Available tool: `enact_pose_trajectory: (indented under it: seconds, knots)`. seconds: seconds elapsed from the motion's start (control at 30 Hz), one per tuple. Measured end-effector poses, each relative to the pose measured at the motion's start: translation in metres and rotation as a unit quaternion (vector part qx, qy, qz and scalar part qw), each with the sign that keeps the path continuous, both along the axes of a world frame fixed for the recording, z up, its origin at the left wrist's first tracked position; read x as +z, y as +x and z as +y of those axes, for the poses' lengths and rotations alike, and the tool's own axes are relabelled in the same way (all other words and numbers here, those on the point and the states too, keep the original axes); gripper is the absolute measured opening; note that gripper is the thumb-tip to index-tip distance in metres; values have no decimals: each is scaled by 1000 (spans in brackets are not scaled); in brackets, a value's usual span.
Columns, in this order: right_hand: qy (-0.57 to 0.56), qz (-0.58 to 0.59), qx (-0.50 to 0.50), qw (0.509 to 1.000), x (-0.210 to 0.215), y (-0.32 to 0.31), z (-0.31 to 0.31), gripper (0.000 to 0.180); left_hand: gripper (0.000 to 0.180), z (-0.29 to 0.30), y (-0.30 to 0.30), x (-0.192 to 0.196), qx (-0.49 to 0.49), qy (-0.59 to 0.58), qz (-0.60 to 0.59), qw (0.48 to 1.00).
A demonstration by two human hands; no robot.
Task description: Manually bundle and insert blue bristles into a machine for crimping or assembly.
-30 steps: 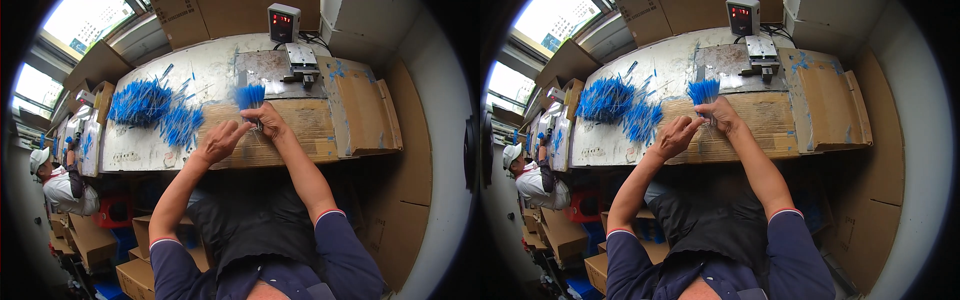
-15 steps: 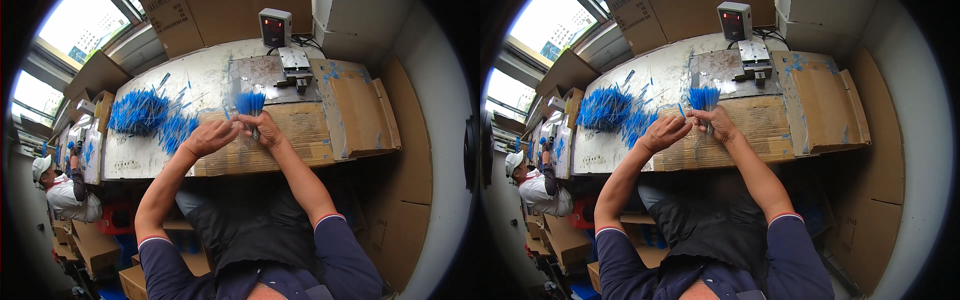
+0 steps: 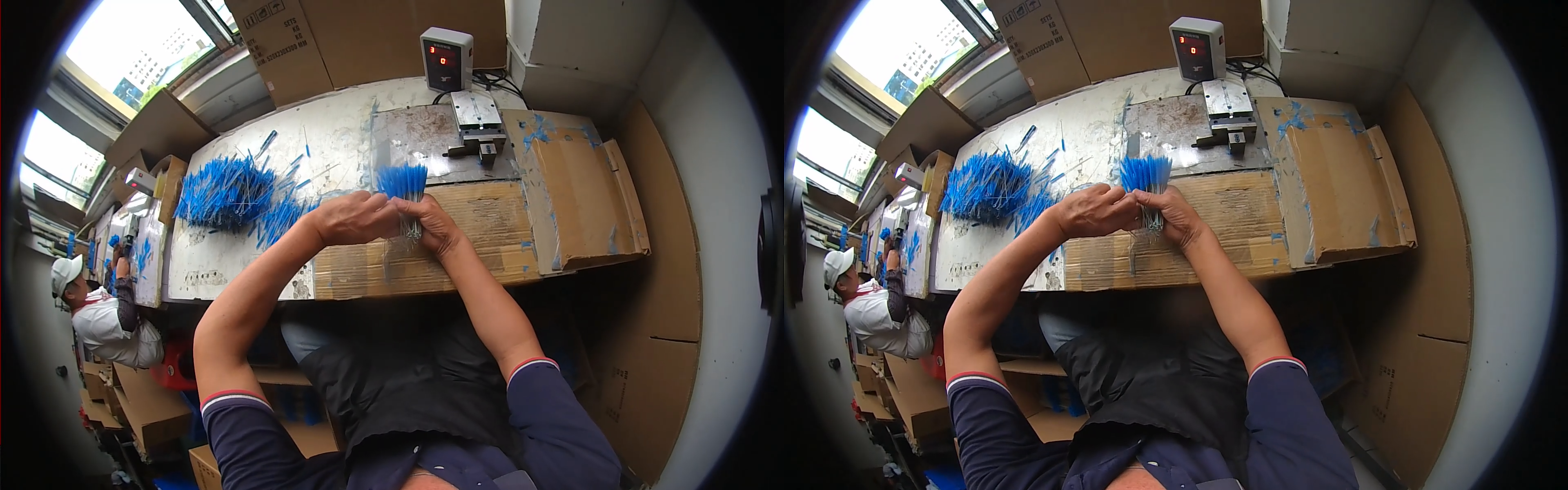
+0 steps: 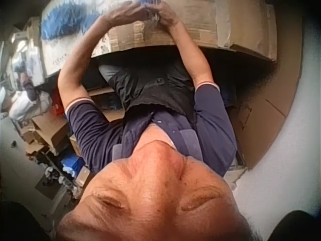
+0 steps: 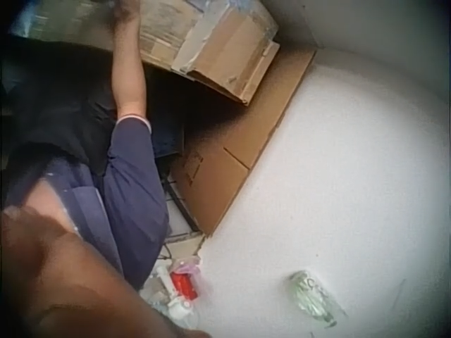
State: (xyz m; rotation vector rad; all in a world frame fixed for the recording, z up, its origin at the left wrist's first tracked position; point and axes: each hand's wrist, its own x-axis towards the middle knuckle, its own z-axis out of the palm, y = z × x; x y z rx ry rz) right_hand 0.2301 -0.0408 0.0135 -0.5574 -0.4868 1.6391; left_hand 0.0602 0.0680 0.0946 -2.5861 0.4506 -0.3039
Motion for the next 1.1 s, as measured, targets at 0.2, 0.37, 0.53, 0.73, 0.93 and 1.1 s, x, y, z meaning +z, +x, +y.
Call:
enact_pose_trajectory:
  seconds: [0.2, 0.37, 0.53, 0.73, 0.93, 1.1]
  knots:
    - [3, 36, -31, 999, -18, 2, 6, 27, 16, 4, 15, 17, -51, 26, 7, 998]
    - [3, 42, -14, 999, -3, 5, -3, 31, 16, 7, 24, 21, 10, 23, 56, 998]
    - [13, 59, -17, 998, -11, 5, 0, 29, 34, 7, 32, 22, 94, -129, 79, 984]
    - [20, 49, -24, 998, -16, 2, 3, 36, 50, -5, 45, 11, 151, -82, 49, 984]
    - [18, -18, -19, 999, -9, 1, -3, 37, 22, 2, 34, -1, 85, -4, -59, 995]
    - [39, -65, 7, 997, -15, 7, -3, 41, 16, 0, 28, -3, 60, 96, -68, 991]
